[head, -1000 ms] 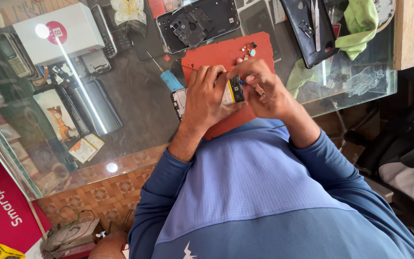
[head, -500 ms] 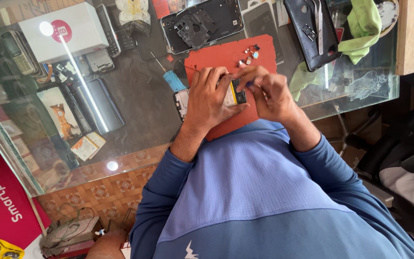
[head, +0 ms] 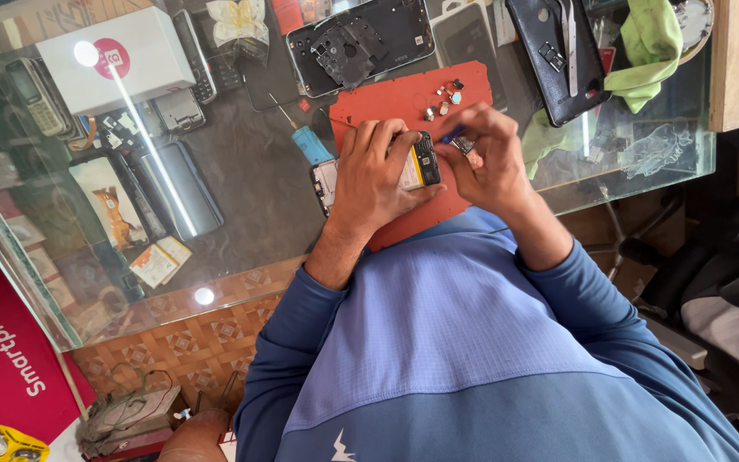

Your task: The person disassembles a mobile phone by removing a circuit board and extracting the battery using a small blue prying tool.

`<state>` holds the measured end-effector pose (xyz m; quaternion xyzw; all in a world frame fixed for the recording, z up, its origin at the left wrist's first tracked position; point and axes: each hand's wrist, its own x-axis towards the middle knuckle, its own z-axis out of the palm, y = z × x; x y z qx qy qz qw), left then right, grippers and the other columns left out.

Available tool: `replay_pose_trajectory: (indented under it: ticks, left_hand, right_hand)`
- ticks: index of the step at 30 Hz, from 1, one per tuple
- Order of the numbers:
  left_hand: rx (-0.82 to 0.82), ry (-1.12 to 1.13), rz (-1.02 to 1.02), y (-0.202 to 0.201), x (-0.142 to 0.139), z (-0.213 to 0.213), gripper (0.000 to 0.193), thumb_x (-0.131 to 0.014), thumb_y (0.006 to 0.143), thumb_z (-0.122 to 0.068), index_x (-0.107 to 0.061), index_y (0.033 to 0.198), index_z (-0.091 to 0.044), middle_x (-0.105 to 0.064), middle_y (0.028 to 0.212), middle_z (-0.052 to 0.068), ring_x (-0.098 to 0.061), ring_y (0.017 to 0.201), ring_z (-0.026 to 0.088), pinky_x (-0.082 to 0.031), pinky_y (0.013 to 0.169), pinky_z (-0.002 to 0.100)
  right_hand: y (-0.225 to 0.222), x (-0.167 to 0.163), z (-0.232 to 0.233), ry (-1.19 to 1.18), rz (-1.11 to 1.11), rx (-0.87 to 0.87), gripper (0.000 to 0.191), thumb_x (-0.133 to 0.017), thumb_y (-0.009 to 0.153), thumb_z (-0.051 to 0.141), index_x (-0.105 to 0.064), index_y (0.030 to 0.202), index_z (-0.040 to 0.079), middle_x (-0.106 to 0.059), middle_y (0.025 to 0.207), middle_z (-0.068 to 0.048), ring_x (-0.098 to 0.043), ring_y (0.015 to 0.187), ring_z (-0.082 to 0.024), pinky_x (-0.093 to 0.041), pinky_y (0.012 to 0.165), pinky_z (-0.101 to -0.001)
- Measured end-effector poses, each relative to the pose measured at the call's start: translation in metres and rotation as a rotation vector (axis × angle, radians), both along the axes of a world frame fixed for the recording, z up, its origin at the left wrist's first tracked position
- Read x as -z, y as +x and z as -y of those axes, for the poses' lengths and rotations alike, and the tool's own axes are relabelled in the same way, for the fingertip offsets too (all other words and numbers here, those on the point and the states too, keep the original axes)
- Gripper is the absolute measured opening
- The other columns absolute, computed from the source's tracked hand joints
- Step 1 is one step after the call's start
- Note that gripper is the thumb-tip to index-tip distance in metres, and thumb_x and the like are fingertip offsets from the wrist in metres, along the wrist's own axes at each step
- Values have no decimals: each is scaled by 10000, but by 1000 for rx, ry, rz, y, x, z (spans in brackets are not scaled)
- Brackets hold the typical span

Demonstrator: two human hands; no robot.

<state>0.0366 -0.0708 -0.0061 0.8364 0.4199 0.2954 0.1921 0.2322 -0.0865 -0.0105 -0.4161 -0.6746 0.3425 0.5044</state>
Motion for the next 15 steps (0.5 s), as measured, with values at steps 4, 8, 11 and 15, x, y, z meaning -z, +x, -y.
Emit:
replay_pose_trajectory:
  ticks: [4, 8, 11, 15]
  left_hand:
    - [-3, -15, -32, 1, 0, -1, 672, -944, 660, -442, -654, 1154, -91, -566, 1147, 46, -555, 1078, 256, -427, 918, 424]
    - [15, -47, -74, -1, -4, 1, 762, -934, 639, -498, -647, 1202, -73, -558, 1205, 57, -542, 1106, 265, -427, 948, 434]
    - [50, -81, -105, -6, -8, 2, 880, -906, 586, -575, -639, 1246, -59, -544, 1231, 65, -528, 1124, 280, -418, 969, 462]
    - [55, -104, -113, -12, -11, 5, 911, -882, 593, -592, -636, 1309, -85, -535, 1257, 62, -521, 1150, 285, -403, 986, 479]
  right_hand:
    - [6, 0, -1, 253, 145, -142, 727, -574, 834, -262, -228, 1350, 115, -597, 1111, -185, -599, 1113, -417, -538, 932, -495]
    - [4, 14, 8, 48, 43, -2, 757, -682, 935, -192, -251, 1459, 144, -576, 1175, -240, -659, 1107, -291, -619, 889, -384]
    - [12, 20, 15, -45, -62, -70, 724, -540, 1025, -237, -217, 1531, 169, -608, 1223, -225, -697, 1147, -285, -637, 949, -385]
    - [17, 19, 24, -23, -64, -50, 754, -501, 1047, -248, -155, 1557, 185, -648, 1244, -219, -712, 1130, -306, -624, 957, -380]
